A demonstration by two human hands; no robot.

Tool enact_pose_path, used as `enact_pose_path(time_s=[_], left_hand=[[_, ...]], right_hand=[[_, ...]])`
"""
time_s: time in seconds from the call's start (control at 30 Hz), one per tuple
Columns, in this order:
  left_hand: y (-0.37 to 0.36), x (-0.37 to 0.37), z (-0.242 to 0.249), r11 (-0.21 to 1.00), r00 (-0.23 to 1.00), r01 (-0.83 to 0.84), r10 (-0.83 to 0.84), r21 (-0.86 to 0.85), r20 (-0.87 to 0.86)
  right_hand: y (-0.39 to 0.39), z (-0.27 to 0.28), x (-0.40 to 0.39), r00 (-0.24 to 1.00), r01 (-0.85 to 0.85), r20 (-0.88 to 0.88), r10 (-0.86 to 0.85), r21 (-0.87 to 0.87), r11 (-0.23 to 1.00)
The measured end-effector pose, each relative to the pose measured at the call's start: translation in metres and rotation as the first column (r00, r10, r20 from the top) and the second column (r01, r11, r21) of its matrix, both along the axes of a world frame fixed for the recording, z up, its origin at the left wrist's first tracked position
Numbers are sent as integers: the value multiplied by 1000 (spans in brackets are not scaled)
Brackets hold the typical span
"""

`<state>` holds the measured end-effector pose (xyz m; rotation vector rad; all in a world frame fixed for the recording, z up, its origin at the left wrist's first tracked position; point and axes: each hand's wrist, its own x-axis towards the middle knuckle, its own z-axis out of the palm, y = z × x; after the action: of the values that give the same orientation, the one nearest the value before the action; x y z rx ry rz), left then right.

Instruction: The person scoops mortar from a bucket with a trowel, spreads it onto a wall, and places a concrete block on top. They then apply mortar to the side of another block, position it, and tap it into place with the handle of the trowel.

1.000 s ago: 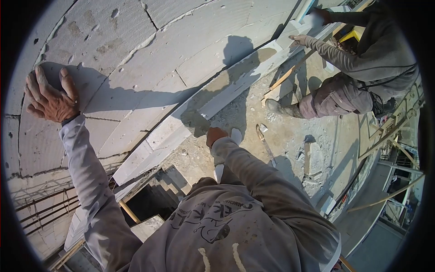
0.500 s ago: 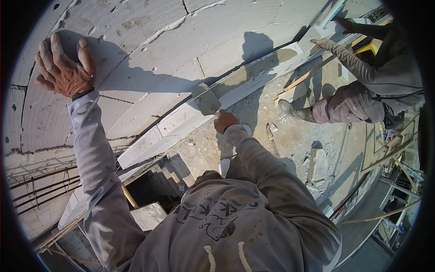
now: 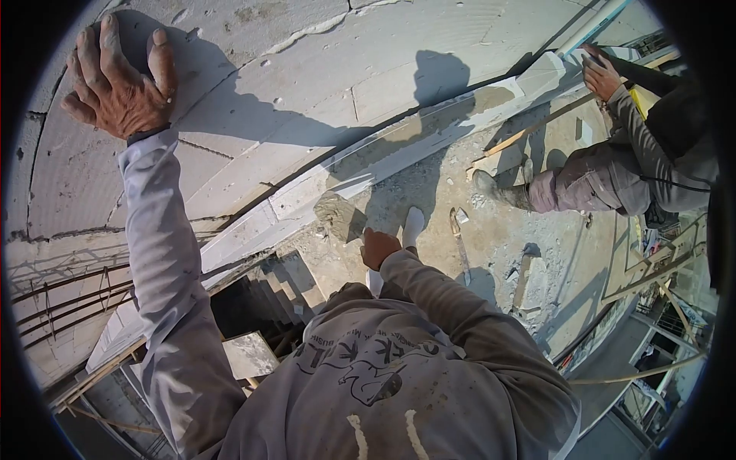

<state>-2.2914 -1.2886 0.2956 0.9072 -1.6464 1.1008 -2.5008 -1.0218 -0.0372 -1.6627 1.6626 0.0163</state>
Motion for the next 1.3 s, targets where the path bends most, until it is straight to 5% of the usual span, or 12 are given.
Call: enact_pose_path(time_s=[0.2,0.4,0.6,0.8,0.87,0.9,0.93,1.0,1.07,1.13,1.27,1.3], left_hand=[[3,-5,1,999,999,39,-39,-9,-2],[6,-8,6,999,999,-33,34,-30,13],[4,-15,9,995,995,1,8,-97,98],[4,-26,16,987,987,-31,56,-160,152],[2,-24,15,986,984,-18,47,-167,173],[-2,-16,16,977,976,-32,75,-209,204],[-3,-14,17,967,966,-46,107,-250,235],[-4,-15,17,970,966,-18,80,-244,247],[-6,-10,16,972,970,-23,77,-233,229],[-3,-13,13,973,973,-51,99,-226,208],[-5,-8,14,979,983,-63,94,-195,155],[-5,-4,14,982,985,-83,107,-169,136]], right_hand=[[-58,-13,-11,957,80,-234,-173,-360,930],[-86,-3,-121,901,133,-364,-234,-282,950],[-122,-5,-247,797,362,-416,-439,-253,897],[-155,-3,-371,592,707,-314,-742,-240,665],[-152,-5,-396,196,955,207,-958,182,235],[-151,-85,-448,481,852,292,-826,67,520],[-145,-50,-429,7,853,393,-919,478,211],[-143,-99,-455,260,781,454,-852,420,462],[-126,-18,-382,23,637,448,-894,682,359],[-112,-4,-331,-27,677,431,-902,672,300],[-80,-13,-244,67,687,464,-883,620,378],[-72,-17,-224,171,715,458,-872,552,429]])
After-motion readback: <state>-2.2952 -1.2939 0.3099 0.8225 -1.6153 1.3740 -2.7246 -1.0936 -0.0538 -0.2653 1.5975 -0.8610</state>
